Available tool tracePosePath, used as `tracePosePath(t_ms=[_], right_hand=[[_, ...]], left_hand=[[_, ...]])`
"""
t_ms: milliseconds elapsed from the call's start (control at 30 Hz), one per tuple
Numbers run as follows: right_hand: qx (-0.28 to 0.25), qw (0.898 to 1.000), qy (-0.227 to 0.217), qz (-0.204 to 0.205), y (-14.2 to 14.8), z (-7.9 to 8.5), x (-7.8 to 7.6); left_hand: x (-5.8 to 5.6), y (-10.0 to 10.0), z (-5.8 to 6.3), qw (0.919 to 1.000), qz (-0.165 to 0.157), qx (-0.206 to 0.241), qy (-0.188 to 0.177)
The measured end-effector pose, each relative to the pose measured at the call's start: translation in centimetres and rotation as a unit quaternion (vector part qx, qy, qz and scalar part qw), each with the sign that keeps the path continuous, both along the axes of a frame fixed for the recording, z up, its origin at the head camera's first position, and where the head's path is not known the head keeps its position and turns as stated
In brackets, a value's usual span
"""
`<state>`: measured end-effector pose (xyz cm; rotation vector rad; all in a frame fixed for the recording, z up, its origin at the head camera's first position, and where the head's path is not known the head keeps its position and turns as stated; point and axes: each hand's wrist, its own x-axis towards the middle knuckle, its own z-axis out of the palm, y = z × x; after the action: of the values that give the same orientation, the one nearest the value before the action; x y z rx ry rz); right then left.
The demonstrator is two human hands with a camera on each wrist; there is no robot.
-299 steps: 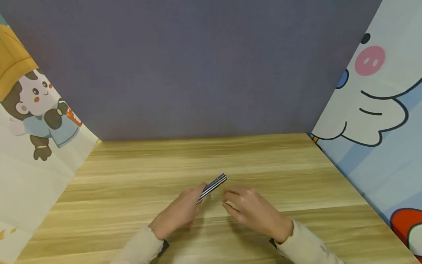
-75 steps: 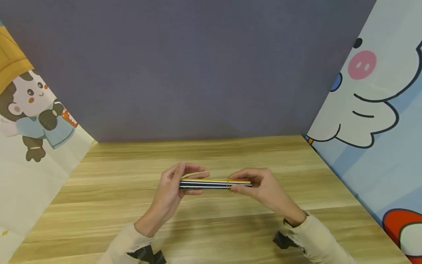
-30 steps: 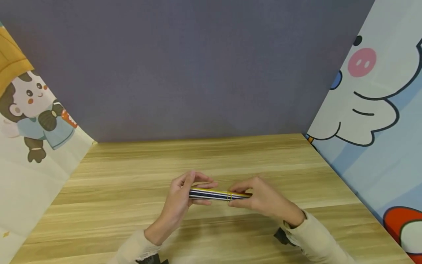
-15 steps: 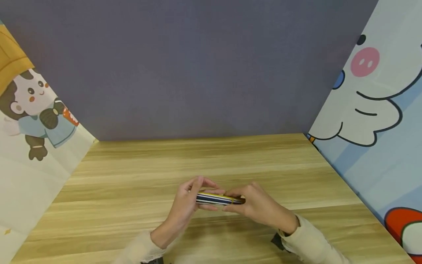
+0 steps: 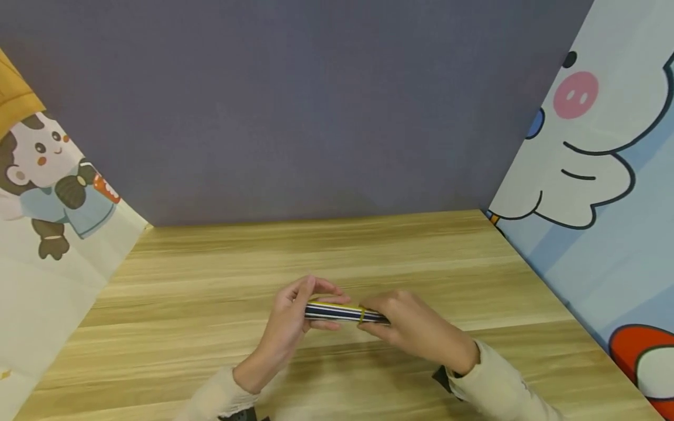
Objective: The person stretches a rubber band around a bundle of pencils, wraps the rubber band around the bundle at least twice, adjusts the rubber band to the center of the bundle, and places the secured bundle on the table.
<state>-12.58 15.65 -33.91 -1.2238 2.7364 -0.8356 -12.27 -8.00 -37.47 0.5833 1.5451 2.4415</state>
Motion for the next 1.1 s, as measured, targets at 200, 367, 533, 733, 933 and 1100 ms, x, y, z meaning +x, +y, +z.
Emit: tracePosePath(t_ms=[200, 367, 533, 733, 933, 1100], right_hand=[[0.008, 0.999, 0.038, 0.0, -1.2, -0.9, 0.8], [0.004, 1.0, 0.016, -0.01, -1.2, -1.0, 0.6], [-0.003, 0.999, -0.028, -0.022, -0.5, -1.0, -0.2], [0.002, 0.999, -0.027, -0.032, 0.2, -1.4, -1.2], [0.035, 0.998, 0.034, -0.034, 0.8, -1.8, -1.9], [0.041, 0.998, 0.033, -0.033, 1.0, -2.2, -2.4]], left_hand=[[0.3, 1.0, -1.1, 0.9999, 0.003, -0.006, -0.015], [0.0, 0.6, -0.8, 0.9998, -0.005, -0.007, -0.018], [-0.6, -0.1, -0.5, 0.9982, 0.001, -0.059, -0.011], [-1.6, -1.5, -0.2, 0.963, -0.02, -0.261, 0.064], [-2.0, -2.6, 0.3, 0.9004, -0.023, -0.404, 0.161], [-2.2, -2.7, -0.2, 0.8635, 0.012, -0.449, 0.229]])
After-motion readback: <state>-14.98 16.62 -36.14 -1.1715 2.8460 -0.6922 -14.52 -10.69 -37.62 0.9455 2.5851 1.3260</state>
